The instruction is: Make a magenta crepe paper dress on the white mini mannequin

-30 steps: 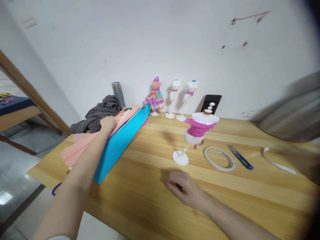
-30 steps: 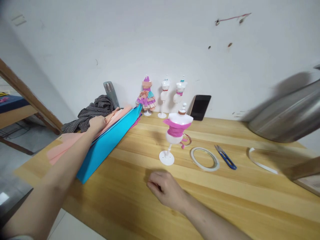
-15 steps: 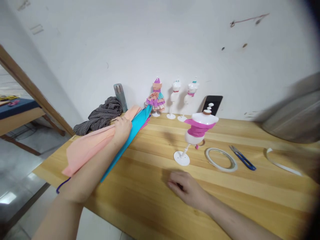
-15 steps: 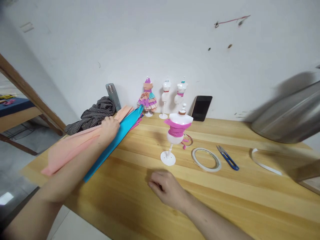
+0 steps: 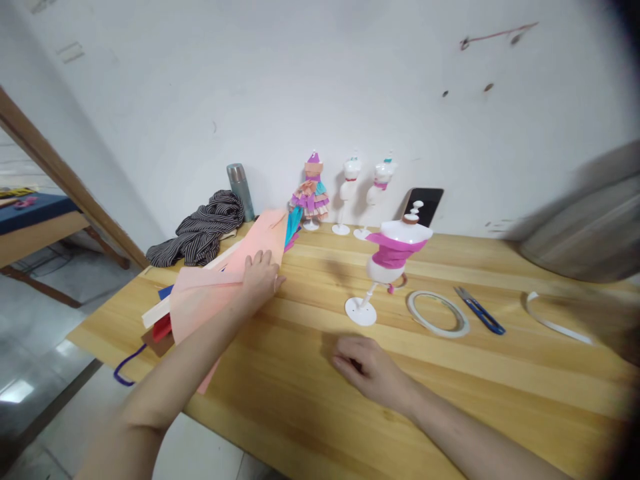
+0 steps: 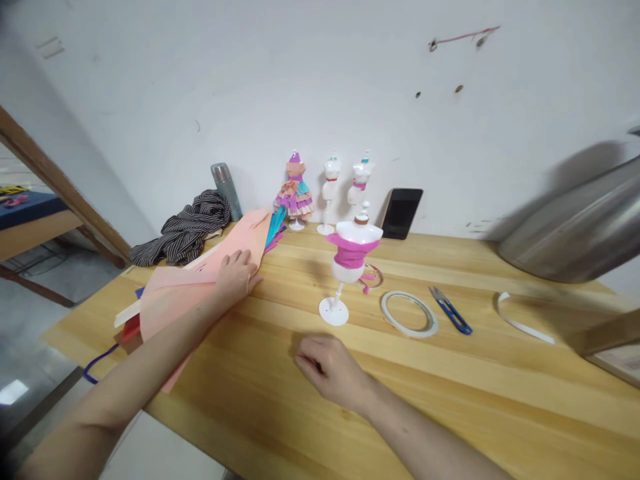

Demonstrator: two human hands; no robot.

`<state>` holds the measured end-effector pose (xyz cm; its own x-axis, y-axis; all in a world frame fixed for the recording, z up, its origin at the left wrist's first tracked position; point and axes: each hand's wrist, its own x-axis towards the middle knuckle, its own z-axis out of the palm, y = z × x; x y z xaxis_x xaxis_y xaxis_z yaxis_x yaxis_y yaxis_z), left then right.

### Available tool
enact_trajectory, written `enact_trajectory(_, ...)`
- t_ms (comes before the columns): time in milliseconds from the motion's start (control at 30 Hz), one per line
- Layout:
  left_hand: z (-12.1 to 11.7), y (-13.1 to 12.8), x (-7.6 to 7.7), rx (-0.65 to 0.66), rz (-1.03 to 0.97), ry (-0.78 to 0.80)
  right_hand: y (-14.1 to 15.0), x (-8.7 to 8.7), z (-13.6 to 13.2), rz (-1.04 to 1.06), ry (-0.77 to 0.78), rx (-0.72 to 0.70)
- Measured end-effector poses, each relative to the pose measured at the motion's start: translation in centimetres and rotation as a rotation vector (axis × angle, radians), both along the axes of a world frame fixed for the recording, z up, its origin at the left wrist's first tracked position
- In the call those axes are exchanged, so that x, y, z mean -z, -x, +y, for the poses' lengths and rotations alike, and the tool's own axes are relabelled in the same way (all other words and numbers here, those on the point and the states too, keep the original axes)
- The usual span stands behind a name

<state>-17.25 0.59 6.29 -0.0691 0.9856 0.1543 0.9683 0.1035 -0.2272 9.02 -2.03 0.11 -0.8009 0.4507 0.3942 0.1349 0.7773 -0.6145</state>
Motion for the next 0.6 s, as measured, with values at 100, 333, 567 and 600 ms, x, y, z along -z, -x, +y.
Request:
enact_trajectory(100, 0.4, 1.1, 0.1, -0.212, -0.044, -0.140, 0.0, -0.1, -0.1, -0.007, -0.002, -0.001)
enact_trajectory(333, 1.5, 3.1, -1.0, -0.435, -0.113, -0.174, 0.0, 0.4, 0.0, -0.012, -0.008, 0.005)
enact_trajectory(567, 1.2, -0.4, -1.5, -0.373, -0.117, -0.160, 0.0, 0.7, 0.0, -0.034, -0.022, 0.011)
enact_trajectory(600, 1.0, -1.2, -1.4, -0.354, -0.122, -0.152, 0.0, 0.7, 0.0, -0.034, -0.027, 0.013)
